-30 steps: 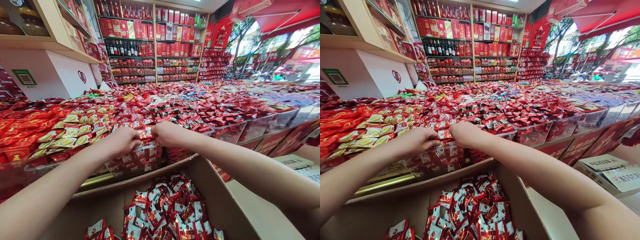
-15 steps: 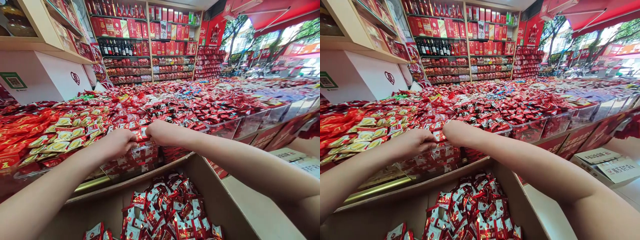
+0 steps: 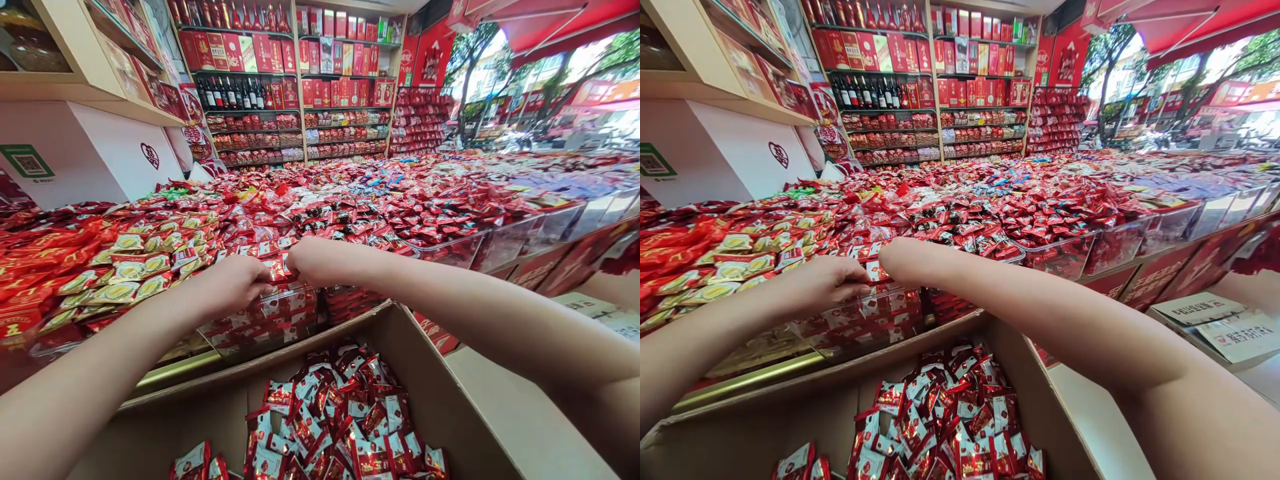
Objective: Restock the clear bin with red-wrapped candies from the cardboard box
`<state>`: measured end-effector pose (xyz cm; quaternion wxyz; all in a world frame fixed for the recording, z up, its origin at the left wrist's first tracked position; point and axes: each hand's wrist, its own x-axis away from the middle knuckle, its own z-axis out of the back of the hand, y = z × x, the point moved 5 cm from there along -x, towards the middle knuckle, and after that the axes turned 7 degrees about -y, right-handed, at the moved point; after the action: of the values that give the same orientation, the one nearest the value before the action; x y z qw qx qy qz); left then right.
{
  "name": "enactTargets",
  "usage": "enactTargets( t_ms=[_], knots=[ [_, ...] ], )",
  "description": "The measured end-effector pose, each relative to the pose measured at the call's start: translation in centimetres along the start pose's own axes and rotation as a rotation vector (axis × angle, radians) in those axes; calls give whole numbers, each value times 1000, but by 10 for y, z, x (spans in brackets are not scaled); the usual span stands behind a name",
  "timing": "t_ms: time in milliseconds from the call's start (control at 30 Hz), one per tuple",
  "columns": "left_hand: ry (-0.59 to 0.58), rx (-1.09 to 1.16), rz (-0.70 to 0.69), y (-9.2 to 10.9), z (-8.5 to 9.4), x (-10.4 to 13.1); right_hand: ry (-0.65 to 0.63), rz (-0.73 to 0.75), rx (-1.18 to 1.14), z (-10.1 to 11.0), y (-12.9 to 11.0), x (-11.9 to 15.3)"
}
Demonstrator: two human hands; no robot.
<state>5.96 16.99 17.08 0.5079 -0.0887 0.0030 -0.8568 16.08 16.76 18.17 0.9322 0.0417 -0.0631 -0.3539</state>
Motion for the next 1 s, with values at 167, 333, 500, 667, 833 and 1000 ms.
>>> enactTargets(
  t_ms=[167, 333, 500, 667, 833, 1000],
  knots=[
    [-19, 48, 19, -6, 4, 9, -38, -14, 47, -1, 0, 3],
    [-62, 67, 71, -19, 8, 24, -50, -42, 20, 1, 2, 8],
    [-128, 92, 143, -41, 3, 34, -17, 3, 8, 3, -2, 6],
    [-165, 107, 150, -46, 1, 35, -4, 15, 5, 1, -5, -3],
    [-203, 83, 150, -39, 3, 31, -16, 23, -18, -2, -5, -8],
    [-213, 41, 167, -35, 12, 24, 34, 62, -105, -6, 0, -13]
  ],
)
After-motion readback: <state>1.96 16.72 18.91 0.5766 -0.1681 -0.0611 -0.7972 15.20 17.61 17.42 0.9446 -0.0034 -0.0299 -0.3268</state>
